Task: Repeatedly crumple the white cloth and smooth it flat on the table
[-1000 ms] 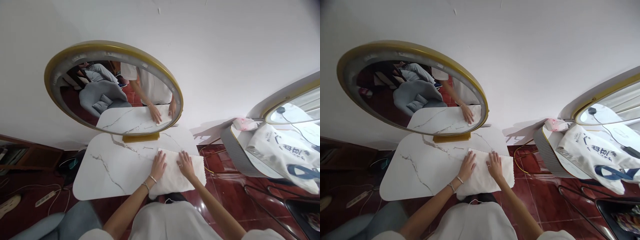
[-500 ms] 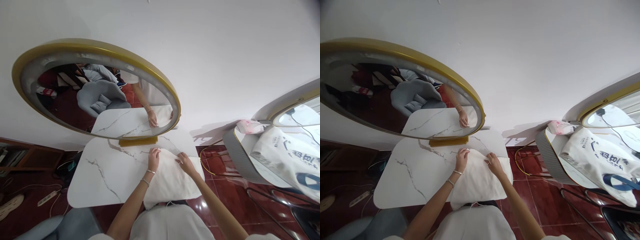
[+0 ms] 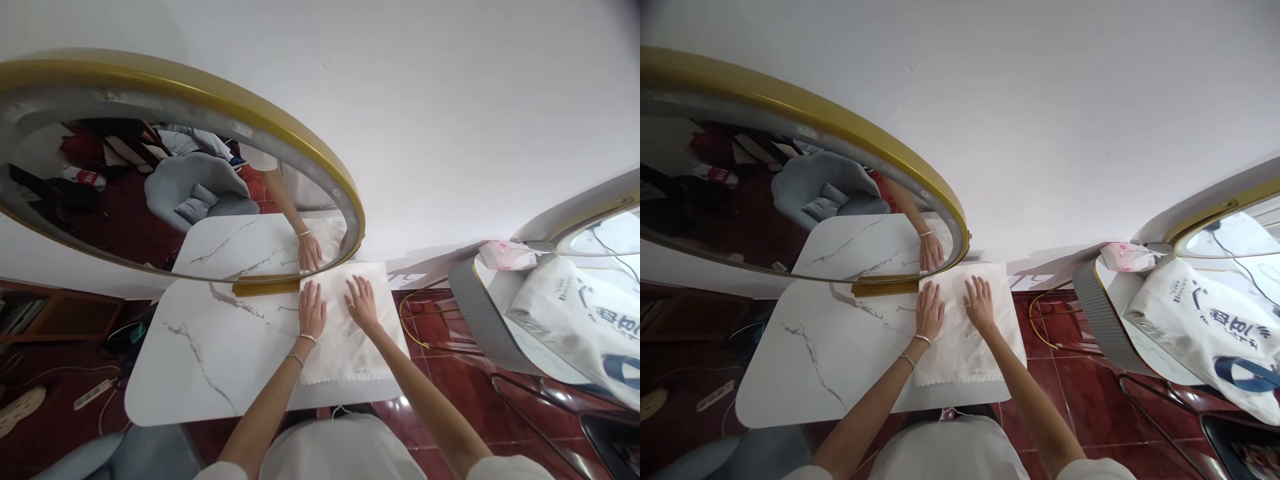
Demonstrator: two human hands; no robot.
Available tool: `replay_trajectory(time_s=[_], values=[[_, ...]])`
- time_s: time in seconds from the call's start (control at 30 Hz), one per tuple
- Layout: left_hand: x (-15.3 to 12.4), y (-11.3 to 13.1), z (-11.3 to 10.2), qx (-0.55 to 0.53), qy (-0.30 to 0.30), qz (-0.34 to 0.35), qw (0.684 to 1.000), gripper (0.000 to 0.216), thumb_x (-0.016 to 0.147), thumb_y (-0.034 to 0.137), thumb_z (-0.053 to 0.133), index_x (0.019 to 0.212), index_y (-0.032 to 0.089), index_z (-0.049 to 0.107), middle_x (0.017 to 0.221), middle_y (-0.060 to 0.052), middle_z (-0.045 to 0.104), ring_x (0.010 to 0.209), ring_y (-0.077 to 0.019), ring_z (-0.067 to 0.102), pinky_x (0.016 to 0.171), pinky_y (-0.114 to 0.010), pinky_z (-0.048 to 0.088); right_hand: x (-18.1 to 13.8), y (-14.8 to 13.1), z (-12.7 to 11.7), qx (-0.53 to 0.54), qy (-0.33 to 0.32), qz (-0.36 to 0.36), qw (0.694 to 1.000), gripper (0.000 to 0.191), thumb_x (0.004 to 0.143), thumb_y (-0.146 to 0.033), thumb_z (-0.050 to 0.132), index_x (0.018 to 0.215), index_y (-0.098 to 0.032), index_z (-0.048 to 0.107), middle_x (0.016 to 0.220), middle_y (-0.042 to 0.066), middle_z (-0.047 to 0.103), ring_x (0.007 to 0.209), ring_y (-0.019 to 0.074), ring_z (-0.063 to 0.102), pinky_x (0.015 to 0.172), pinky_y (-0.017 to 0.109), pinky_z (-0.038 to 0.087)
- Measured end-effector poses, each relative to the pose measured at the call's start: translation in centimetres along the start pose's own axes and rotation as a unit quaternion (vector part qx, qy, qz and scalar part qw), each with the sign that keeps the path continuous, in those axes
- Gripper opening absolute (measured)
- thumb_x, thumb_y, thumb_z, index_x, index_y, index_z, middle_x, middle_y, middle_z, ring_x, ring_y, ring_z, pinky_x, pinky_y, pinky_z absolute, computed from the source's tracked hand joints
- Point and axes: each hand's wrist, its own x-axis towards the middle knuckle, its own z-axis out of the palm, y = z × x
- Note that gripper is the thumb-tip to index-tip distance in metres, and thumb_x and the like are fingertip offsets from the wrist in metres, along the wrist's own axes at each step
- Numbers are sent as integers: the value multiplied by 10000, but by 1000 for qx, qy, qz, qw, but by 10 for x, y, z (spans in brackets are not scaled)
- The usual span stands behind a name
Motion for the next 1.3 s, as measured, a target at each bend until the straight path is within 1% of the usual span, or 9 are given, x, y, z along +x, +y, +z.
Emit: replay_trajectory(time_s=[0.07, 0.23, 0.33, 0.43, 0.5, 0.6, 0.87, 1.13, 1.3], values=[[5, -1, 4, 2, -13, -33, 999, 556, 925, 353, 377, 1433, 138, 302, 1506, -154, 283, 1419, -294, 185, 1133, -481, 253, -19, -5, 7, -23, -14, -37, 999, 467, 937, -293, 341, 1396, -213, 368, 1470, 116, 334, 1379, 274, 226, 1088, 504, 245], [37, -2, 8, 12, -29, -74, 997, 591, 905, 410, 401, 1414, 119, 324, 1469, -173, 347, 1378, -329, 275, 1118, -511, 252, -28, -1, 14, -39, -39, -17, 998, 508, 940, -363, 346, 1435, -250, 328, 1461, 100, 354, 1360, 279, 261, 1093, 496, 226], [57, -2, 12, 27, -50, -87, 995, 548, 903, 410, 397, 1326, 62, 432, 1367, -222, 462, 1301, -342, 390, 1082, -502, 292, -13, 5, 16, -25, -43, -7, 999, 524, 929, -419, 376, 1419, -233, 364, 1392, 124, 412, 1305, 290, 314, 1074, 495, 251], [73, -7, 19, 30, -68, -96, 993, 512, 907, 437, 376, 1207, 56, 538, 1203, -230, 590, 1184, -346, 503, 1015, -495, 358, 8, 10, 19, -40, -33, 28, 998, 522, 930, -453, 370, 1404, -235, 387, 1435, 141, 337, 1342, 324, 237, 1072, 552, 210], [81, -12, 23, 31, -66, -99, 992, 501, 912, 438, 357, 1195, 73, 551, 1183, -213, 609, 1168, -337, 518, 998, -489, 372, 23, 13, 22, -58, -30, 54, 996, 521, 929, -463, 369, 1406, -254, 380, 1481, 133, 271, 1373, 340, 171, 1073, 597, 158], [90, -17, 28, 40, -49, -115, 991, 491, 907, 425, 367, 1211, 84, 547, 1246, -199, 579, 1198, -326, 497, 1003, -469, 369, 47, 17, 27, -61, -45, 79, 994, 533, 924, -474, 376, 1411, -258, 373, 1477, 132, 301, 1367, 336, 194, 1077, 599, 143], [102, -14, 35, 50, -59, -115, 990, 500, 906, 487, 332, 904, 106, 655, 883, -192, 678, 951, -343, 604, 857, -473, 429, 74, 19, 33, -62, -93, 0, 994, 524, 936, -477, 338, 1410, -257, 376, 1481, 92, 344, 1376, 327, 208, 1091, 609, 85], [107, 15, 55, 32, -82, -60, 994, 499, 920, 443, 340, 1054, 39, 600, 1108, -234, 627, 1107, -349, 540, 980, -477, 351, 46, 48, 19, -83, -54, 46, 994, 525, 957, -424, 286, 1457, -263, 290, 1534, 55, 248, 1414, 256, 159, 1123, 530, 105], [104, 14, 57, 11, -84, -62, 995, 466, 928, 420, 357, 1114, 52, 572, 1145, -221, 617, 1160, -338, 519, 1036, -495, 308, 40, 41, 22, -86, -43, 71, 993, 523, 961, -401, 281, 1462, -249, 282, 1536, 69, 241, 1418, 262, 146, 1120, 535, 102]])
